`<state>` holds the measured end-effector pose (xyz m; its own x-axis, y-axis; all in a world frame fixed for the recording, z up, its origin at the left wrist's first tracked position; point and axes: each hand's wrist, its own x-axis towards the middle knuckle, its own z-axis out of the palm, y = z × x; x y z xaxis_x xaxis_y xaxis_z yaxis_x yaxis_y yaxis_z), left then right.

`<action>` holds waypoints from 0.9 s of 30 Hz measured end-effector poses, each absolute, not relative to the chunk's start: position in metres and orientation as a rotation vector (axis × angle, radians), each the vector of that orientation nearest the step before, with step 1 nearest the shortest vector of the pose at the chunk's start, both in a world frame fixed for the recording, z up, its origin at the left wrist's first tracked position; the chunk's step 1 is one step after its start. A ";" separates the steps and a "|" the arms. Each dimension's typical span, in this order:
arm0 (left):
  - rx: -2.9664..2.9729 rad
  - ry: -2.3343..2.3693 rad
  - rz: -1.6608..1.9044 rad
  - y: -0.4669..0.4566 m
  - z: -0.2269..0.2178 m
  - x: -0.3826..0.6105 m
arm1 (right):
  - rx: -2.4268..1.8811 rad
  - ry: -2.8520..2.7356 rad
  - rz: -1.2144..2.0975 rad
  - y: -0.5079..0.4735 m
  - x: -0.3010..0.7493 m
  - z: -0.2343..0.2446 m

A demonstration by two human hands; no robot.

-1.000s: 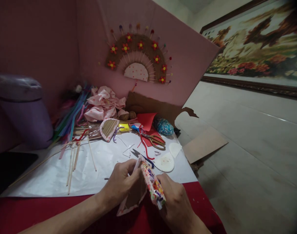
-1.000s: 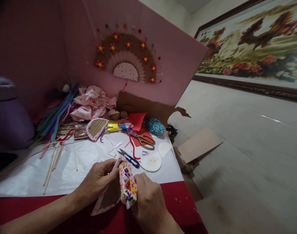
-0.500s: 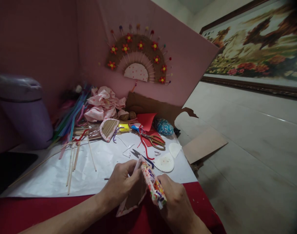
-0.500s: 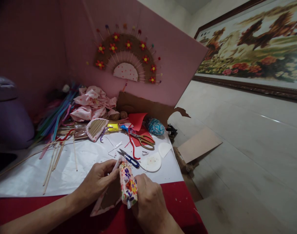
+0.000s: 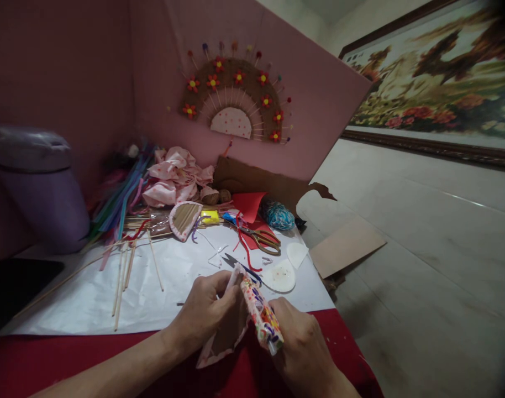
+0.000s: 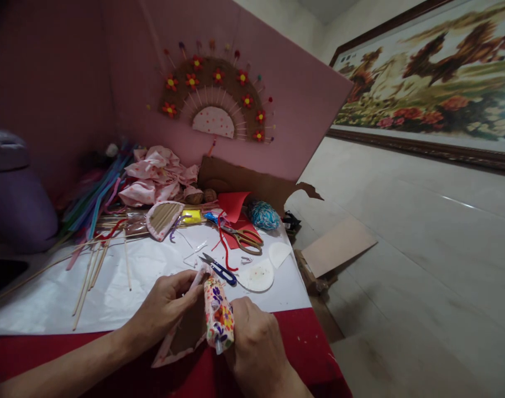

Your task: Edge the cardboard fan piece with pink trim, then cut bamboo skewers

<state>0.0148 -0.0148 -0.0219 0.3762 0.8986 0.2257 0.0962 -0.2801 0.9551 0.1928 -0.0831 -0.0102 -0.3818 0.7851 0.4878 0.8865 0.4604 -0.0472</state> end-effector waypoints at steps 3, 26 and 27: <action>1.662 0.884 1.023 -0.014 -0.021 0.015 | -1.388 -2.270 -0.294 -0.084 0.193 -0.010; 1.687 0.862 1.022 -0.017 -0.017 0.015 | -1.327 -2.263 -0.312 -0.082 0.190 -0.007; 1.694 0.864 1.008 -0.017 -0.017 0.015 | -1.324 -2.261 -0.317 -0.082 0.190 -0.007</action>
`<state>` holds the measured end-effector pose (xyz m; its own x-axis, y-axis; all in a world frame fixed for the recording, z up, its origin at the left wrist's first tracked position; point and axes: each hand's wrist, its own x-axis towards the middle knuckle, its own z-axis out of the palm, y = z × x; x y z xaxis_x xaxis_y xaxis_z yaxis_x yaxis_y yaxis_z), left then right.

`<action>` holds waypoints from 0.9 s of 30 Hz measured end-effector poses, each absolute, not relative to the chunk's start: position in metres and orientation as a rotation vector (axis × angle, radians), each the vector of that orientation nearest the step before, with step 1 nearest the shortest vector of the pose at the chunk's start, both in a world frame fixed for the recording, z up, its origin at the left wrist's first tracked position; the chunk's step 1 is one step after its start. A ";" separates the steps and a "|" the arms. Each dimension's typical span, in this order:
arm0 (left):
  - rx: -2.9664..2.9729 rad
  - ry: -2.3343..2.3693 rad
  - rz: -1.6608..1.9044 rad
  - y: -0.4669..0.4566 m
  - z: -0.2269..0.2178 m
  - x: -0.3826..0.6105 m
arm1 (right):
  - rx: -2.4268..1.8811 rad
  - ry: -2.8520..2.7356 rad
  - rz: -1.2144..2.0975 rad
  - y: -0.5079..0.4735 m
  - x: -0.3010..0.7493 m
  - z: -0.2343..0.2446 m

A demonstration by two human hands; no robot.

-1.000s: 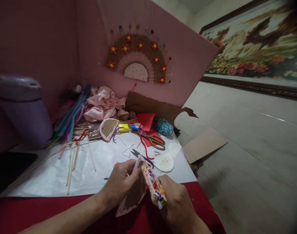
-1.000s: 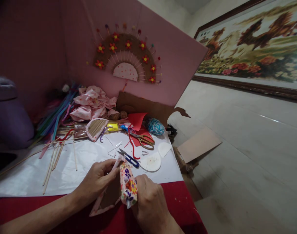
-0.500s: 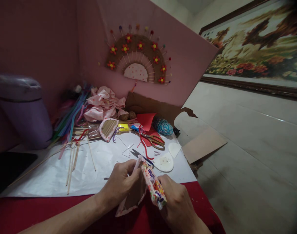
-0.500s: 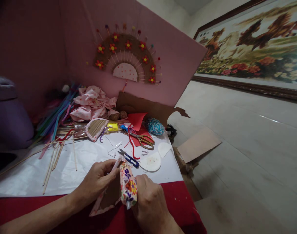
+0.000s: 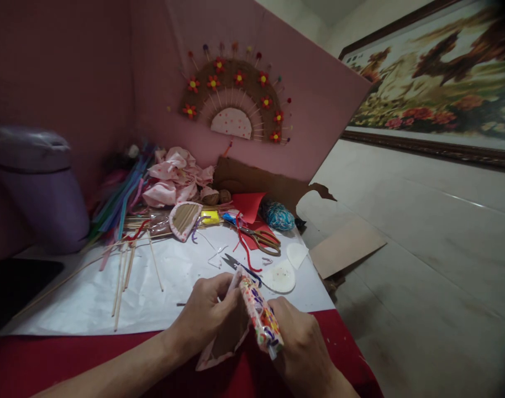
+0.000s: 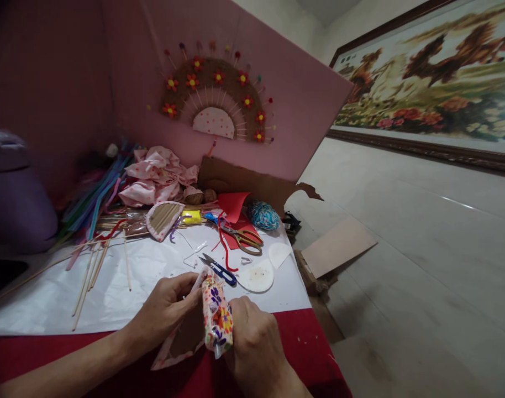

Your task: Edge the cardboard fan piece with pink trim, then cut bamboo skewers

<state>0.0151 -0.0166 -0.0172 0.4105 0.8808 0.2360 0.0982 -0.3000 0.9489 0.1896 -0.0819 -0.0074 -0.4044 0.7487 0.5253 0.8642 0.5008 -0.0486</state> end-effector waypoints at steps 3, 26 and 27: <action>1.716 0.876 0.994 -0.016 -0.018 0.015 | -1.326 -2.255 -0.331 -0.081 0.190 -0.009; 1.335 0.831 0.960 -0.011 -0.020 0.016 | -1.394 -2.283 -0.277 -0.088 0.196 -0.007; 1.307 0.822 0.943 -0.010 -0.021 0.016 | -1.382 -2.270 -0.261 -0.088 0.196 -0.007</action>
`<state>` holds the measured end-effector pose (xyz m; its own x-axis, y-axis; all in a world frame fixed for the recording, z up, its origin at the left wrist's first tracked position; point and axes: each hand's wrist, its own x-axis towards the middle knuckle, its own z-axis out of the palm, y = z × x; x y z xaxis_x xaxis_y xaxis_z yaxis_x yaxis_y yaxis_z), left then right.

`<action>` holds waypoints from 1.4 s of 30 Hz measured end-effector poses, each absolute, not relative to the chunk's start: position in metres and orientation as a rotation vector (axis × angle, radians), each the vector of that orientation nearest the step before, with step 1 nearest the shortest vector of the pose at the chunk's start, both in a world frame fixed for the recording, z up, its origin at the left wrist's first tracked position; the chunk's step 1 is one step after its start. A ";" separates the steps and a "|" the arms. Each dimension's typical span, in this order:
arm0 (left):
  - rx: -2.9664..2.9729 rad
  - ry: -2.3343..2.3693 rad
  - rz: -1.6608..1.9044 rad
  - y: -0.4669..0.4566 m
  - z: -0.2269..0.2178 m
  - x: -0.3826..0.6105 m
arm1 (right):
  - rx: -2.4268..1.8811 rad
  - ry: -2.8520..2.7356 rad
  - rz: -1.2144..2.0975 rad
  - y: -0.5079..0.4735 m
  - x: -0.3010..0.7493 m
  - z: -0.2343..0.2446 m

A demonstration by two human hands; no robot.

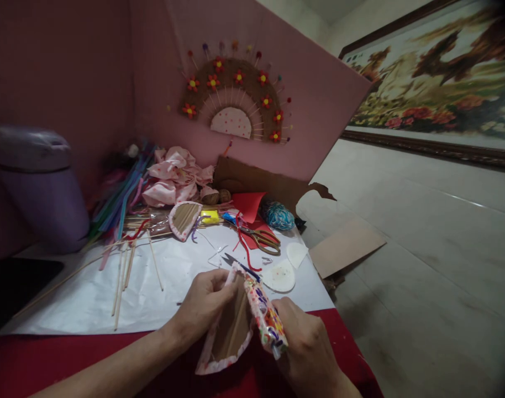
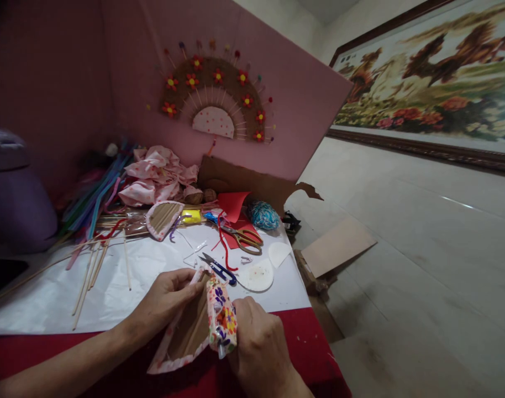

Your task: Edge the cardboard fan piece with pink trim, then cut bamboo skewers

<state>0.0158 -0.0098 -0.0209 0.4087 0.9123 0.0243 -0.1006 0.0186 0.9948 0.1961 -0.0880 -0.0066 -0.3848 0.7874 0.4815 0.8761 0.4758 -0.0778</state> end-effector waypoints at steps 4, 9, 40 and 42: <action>1.181 0.844 0.889 -0.007 -0.020 0.015 | -1.329 -2.181 -0.196 -0.089 0.197 -0.004; 1.010 0.829 0.842 -0.007 -0.019 0.015 | -1.362 -2.046 -0.177 -0.087 0.199 -0.003; 1.107 0.817 0.842 -0.005 -0.021 0.013 | -1.347 -1.884 0.119 -0.060 0.212 0.012; 1.124 0.790 0.862 -0.003 -0.022 0.013 | -1.281 -1.859 0.240 -0.058 0.194 0.017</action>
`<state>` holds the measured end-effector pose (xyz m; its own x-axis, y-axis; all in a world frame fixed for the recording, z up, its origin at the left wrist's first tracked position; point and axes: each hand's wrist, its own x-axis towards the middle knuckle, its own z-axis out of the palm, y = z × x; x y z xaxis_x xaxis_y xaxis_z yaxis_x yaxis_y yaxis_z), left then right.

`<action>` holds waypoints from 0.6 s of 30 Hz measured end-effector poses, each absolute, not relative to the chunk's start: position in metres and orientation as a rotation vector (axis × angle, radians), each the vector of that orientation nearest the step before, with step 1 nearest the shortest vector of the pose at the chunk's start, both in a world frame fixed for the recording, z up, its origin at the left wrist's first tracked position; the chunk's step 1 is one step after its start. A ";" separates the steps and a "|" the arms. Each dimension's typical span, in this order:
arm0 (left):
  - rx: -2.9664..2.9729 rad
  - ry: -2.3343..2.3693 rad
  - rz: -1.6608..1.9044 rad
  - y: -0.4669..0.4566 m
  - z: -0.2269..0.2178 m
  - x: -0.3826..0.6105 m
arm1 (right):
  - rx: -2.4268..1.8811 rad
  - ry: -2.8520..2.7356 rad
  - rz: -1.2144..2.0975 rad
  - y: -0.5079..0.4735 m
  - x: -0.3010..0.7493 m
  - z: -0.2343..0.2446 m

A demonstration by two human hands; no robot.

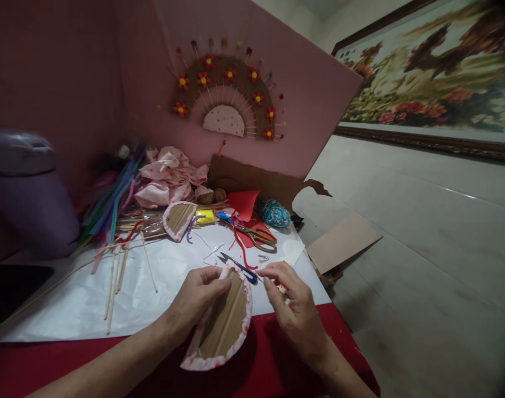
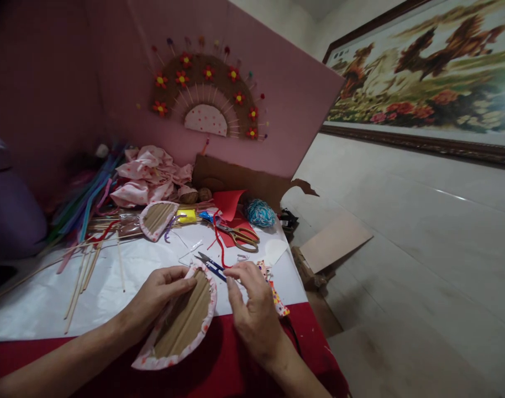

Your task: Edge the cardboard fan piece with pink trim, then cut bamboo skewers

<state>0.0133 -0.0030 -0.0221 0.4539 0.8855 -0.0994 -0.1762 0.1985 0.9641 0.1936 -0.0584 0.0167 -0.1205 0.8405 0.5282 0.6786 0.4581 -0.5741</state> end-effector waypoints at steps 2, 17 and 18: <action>1.143 0.764 0.879 -0.002 -0.023 0.013 | -1.272 -1.812 0.356 -0.054 0.182 0.016; 1.172 0.745 0.834 -0.006 -0.021 0.015 | -1.279 -1.212 1.227 -0.027 0.171 0.003; 1.175 0.753 0.829 -0.006 -0.021 0.015 | -1.276 -1.199 1.246 -0.027 0.171 0.002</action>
<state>0.0155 -0.0062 -0.0208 0.4991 0.8634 -0.0742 -0.1570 0.1743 0.9721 0.1711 -0.0270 0.0022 -0.0015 0.9979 -0.0651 0.0268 -0.0650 -0.9975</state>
